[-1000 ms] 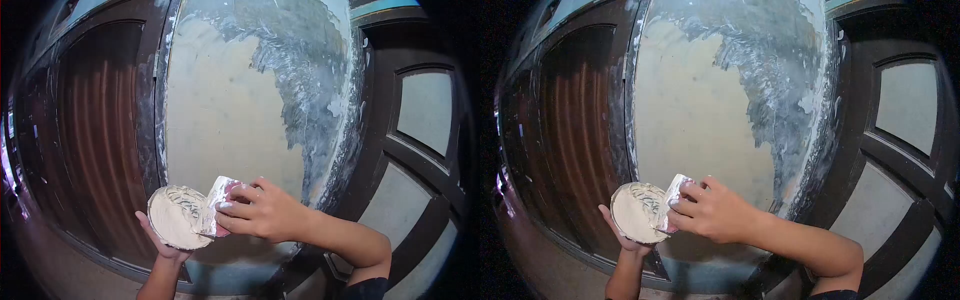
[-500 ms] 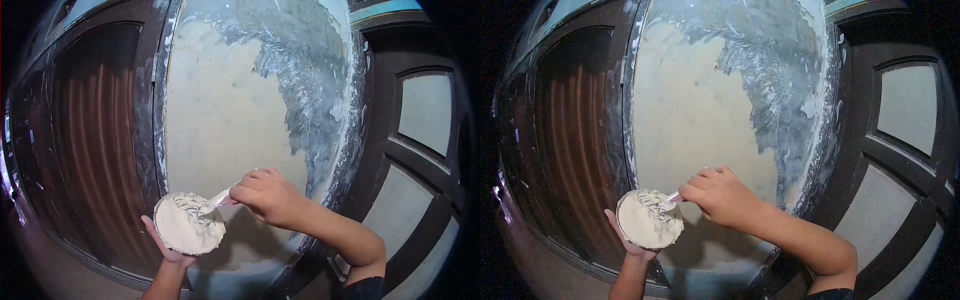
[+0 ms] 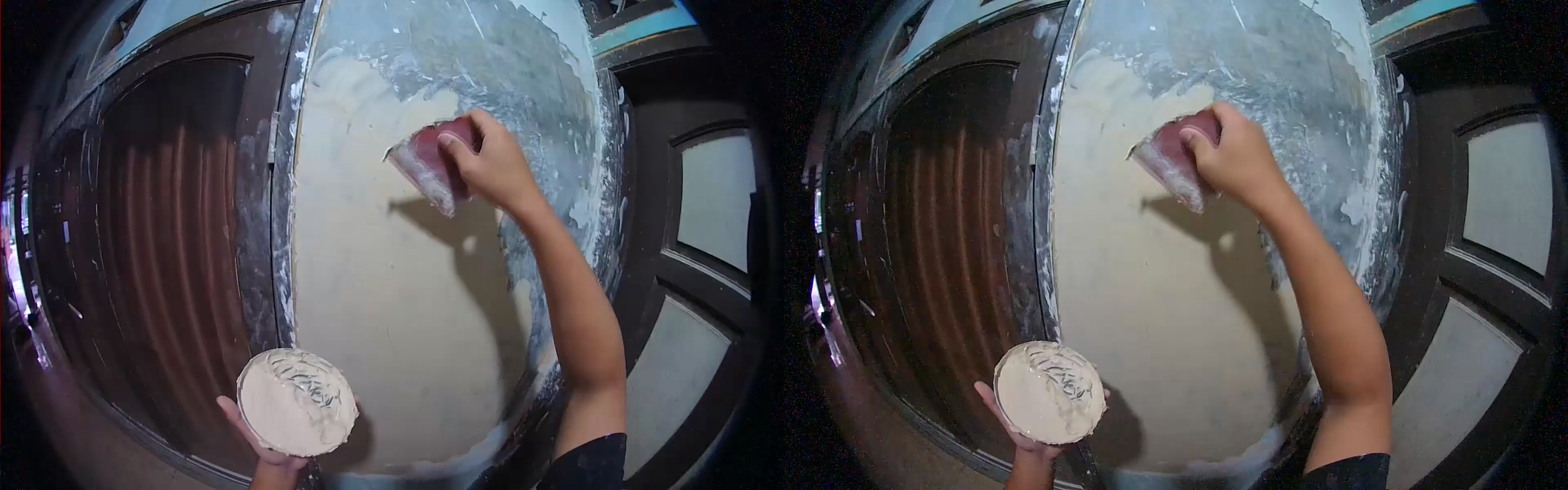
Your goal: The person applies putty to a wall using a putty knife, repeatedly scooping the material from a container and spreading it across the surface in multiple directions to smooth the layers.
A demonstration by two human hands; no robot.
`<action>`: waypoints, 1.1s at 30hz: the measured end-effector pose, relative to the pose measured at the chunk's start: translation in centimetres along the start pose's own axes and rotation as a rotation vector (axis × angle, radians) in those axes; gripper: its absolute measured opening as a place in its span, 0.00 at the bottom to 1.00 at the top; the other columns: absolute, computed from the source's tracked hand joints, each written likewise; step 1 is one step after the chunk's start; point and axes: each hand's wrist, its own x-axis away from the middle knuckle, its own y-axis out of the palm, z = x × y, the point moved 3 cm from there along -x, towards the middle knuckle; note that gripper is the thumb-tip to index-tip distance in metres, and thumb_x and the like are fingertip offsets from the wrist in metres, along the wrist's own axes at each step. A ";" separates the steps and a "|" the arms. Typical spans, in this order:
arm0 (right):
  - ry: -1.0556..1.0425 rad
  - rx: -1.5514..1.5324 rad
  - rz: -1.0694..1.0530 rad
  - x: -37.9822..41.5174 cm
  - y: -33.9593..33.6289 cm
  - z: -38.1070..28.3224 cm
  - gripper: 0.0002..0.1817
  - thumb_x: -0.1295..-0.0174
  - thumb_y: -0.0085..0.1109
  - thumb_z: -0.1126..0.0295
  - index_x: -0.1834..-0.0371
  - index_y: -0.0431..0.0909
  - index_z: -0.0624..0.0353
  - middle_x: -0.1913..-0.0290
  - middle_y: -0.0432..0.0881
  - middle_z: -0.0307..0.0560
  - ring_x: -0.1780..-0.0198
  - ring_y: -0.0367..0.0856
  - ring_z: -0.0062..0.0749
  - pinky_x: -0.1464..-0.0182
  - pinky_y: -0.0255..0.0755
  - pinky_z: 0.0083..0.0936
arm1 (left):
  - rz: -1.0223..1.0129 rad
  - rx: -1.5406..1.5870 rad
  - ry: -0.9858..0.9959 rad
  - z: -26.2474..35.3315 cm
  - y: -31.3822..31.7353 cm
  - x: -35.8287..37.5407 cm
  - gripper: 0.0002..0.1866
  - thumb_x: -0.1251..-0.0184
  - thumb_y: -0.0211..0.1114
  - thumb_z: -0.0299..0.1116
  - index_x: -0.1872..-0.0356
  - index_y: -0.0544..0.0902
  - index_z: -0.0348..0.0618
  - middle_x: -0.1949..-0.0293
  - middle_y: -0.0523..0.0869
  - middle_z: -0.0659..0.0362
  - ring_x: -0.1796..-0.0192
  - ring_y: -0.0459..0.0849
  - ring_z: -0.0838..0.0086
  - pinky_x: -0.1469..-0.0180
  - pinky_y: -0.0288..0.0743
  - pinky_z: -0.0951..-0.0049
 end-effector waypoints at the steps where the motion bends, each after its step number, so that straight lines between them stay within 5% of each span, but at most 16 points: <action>1: 0.023 0.009 0.048 -2.0 -0.2 0.8 0.21 0.36 0.71 0.57 0.50 0.83 0.64 0.55 0.89 0.62 0.52 0.89 0.57 0.48 0.80 0.44 | 0.002 -0.408 0.005 1.3 -0.6 0.0 0.67 0.47 0.46 0.92 0.16 0.57 0.50 0.23 0.62 0.28 0.32 0.66 0.12 0.40 0.70 0.12; 3: 0.094 0.094 0.108 -5.6 -0.8 1.9 0.29 0.39 0.72 0.49 0.48 0.83 0.67 0.53 0.89 0.64 0.50 0.89 0.56 0.47 0.81 0.41 | 0.103 0.166 0.027 2.2 -0.8 0.4 0.67 0.48 0.48 0.92 0.16 0.55 0.51 0.23 0.60 0.28 0.32 0.66 0.12 0.40 0.70 0.12; 7: 0.230 0.049 0.124 -9.4 -0.2 2.2 0.32 0.40 0.72 0.46 0.47 0.83 0.66 0.51 0.89 0.65 0.48 0.89 0.57 0.45 0.81 0.43 | 0.049 0.085 0.035 4.5 -1.2 0.6 0.67 0.48 0.48 0.92 0.16 0.55 0.51 0.23 0.60 0.27 0.33 0.66 0.11 0.42 0.72 0.13; 9: 0.134 0.190 0.128 -10.2 0.9 2.8 0.34 0.40 0.72 0.45 0.46 0.83 0.66 0.50 0.89 0.66 0.46 0.88 0.59 0.44 0.81 0.44 | 0.042 -0.375 0.132 5.0 -1.0 0.5 0.64 0.44 0.36 0.93 0.16 0.56 0.54 0.23 0.65 0.38 0.32 0.76 0.29 0.36 0.72 0.18; 13: 0.153 0.236 0.226 -11.3 0.2 3.4 0.34 0.39 0.70 0.44 0.44 0.82 0.67 0.48 0.88 0.68 0.43 0.87 0.62 0.40 0.79 0.47 | 0.118 -0.194 0.224 5.2 0.4 0.5 0.64 0.45 0.36 0.93 0.17 0.58 0.54 0.25 0.69 0.39 0.35 0.78 0.30 0.38 0.74 0.19; 17: 0.069 0.332 0.108 -10.6 2.2 2.7 0.35 0.37 0.69 0.43 0.44 0.81 0.66 0.49 0.89 0.66 0.44 0.87 0.62 0.39 0.77 0.51 | 0.101 -0.444 0.194 6.0 -0.2 0.8 0.64 0.46 0.38 0.93 0.18 0.60 0.54 0.25 0.70 0.40 0.34 0.77 0.30 0.37 0.73 0.19; 21: 0.116 0.276 0.313 -12.4 0.8 4.7 0.36 0.37 0.67 0.39 0.45 0.81 0.64 0.50 0.89 0.66 0.44 0.86 0.62 0.38 0.75 0.52 | 0.228 -0.249 0.265 6.0 -0.3 1.0 0.61 0.44 0.44 0.91 0.20 0.65 0.53 0.29 0.75 0.34 0.39 0.80 0.24 0.42 0.74 0.16; 27: -0.039 0.345 0.142 -10.8 2.7 2.8 0.35 0.36 0.66 0.39 0.45 0.80 0.65 0.51 0.89 0.65 0.46 0.86 0.64 0.37 0.73 0.54 | 0.110 -0.403 0.281 6.0 0.3 1.0 0.63 0.45 0.37 0.93 0.17 0.59 0.56 0.25 0.71 0.43 0.33 0.77 0.31 0.37 0.74 0.20; 30: 0.177 0.338 0.346 -12.3 0.3 5.1 0.38 0.37 0.66 0.38 0.43 0.79 0.66 0.50 0.89 0.67 0.44 0.86 0.65 0.38 0.73 0.54 | 0.143 -0.456 0.250 6.1 0.2 1.2 0.62 0.44 0.37 0.92 0.17 0.59 0.56 0.25 0.71 0.43 0.33 0.78 0.32 0.37 0.75 0.21; 33: 0.147 0.319 0.345 -12.0 -0.2 5.1 0.38 0.37 0.66 0.38 0.42 0.79 0.66 0.50 0.89 0.67 0.43 0.86 0.64 0.38 0.75 0.54 | 0.185 -0.272 0.320 5.9 0.8 1.4 0.62 0.43 0.37 0.92 0.17 0.59 0.55 0.25 0.70 0.43 0.32 0.77 0.32 0.37 0.75 0.21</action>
